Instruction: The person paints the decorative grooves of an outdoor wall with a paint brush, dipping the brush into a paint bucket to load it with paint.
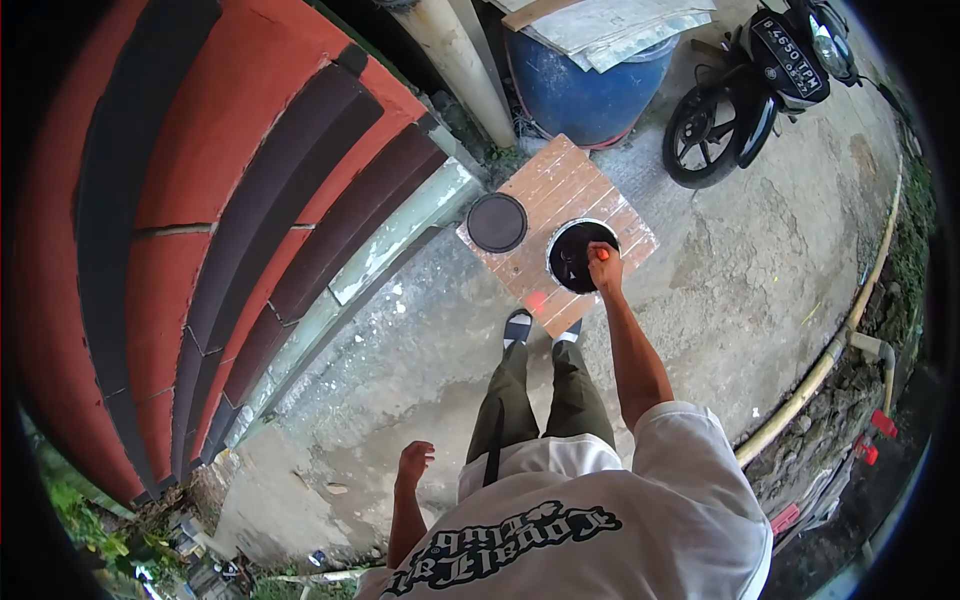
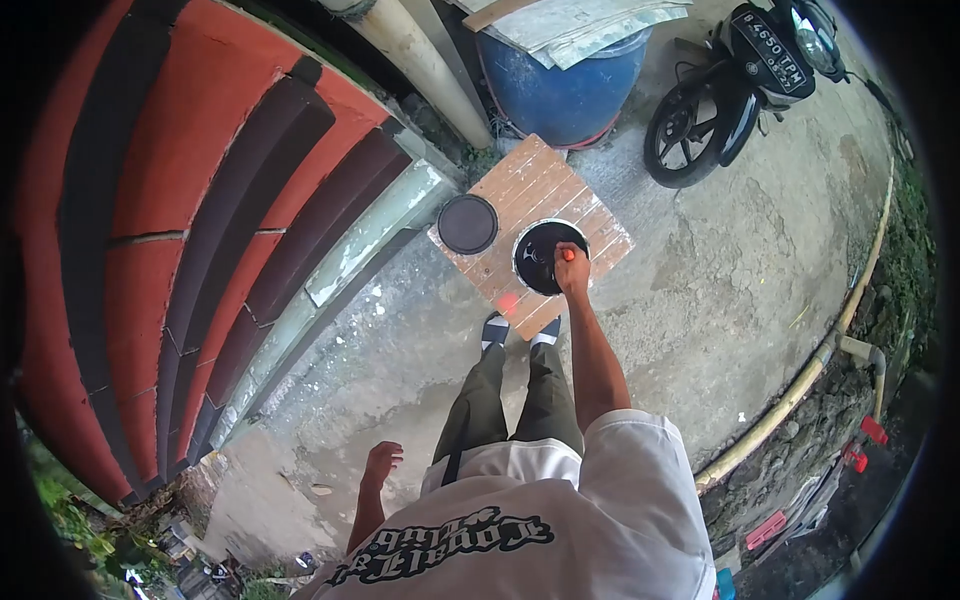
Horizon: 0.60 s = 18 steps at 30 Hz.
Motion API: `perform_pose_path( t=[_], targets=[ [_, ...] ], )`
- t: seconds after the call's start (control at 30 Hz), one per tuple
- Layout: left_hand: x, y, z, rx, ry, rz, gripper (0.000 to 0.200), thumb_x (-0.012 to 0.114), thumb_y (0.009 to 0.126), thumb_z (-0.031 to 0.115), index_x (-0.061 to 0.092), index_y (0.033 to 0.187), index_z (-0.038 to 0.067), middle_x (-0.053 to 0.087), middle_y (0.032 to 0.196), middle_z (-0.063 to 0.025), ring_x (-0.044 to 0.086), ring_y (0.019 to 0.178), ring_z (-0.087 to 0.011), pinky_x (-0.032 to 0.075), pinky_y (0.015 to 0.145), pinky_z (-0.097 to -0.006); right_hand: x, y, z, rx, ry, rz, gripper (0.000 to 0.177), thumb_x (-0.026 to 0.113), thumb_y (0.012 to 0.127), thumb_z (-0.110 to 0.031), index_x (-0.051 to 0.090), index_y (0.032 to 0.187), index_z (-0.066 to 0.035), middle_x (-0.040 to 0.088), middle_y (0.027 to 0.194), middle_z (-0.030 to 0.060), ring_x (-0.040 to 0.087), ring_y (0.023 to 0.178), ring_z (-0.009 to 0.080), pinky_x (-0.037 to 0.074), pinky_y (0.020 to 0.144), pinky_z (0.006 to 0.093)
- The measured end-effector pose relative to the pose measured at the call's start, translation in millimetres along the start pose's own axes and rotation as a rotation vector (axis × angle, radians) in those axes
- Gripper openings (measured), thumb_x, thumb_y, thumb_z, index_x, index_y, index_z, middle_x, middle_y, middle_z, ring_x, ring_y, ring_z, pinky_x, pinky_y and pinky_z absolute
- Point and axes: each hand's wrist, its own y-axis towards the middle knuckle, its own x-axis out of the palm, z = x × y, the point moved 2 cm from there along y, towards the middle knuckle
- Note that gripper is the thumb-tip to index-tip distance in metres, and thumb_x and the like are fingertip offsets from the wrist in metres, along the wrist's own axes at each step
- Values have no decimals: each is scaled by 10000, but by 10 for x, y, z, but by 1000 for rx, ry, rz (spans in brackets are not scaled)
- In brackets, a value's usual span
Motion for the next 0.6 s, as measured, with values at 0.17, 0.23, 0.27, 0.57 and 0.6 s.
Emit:
perform_pose_path(
  t=[0.17,0.23,0.27,0.57,0.6],
  targets=[
    [198,-335,-495,-139,-119,46,274,505,950,288,649,1092,103,700,998,-40,672,801,-157,494,664,-304,190,103,19,-47,-175,12,214,636,885,-230,708,1023,-83,706,982,209,682,953,390,532,845,416],
    [312,-412,-592,-169,-144,64,275,501,942,276,654,1087,99,709,987,-40,677,790,-151,490,646,-301,223,119,6,-38,-229,1,216,642,885,-235,708,1036,-96,707,970,207,681,946,392,531,840,419],
    [352,-445,-628,-177,-147,62,277,500,943,276,654,1090,98,708,988,-40,677,792,-150,490,646,-300,232,124,-8,-16,-270,-12,214,643,886,-237,709,1038,-102,707,962,206,681,943,393,532,839,420],
    [566,-343,-569,-141,-192,67,300,480,950,282,651,1102,88,708,1001,-51,678,794,-170,500,655,-317,-103,-69,-313,40,130,-117,244,661,907,-241,696,1044,-41,720,932,126,712,899,293,562,736,360],
    [582,-312,-541,-127,-194,65,303,478,950,284,651,1103,88,708,1003,-52,678,793,-174,502,657,-320,-209,-172,-422,106,284,-156,251,659,917,-244,692,1045,-31,717,941,107,713,901,272,569,719,347]
  ],
)
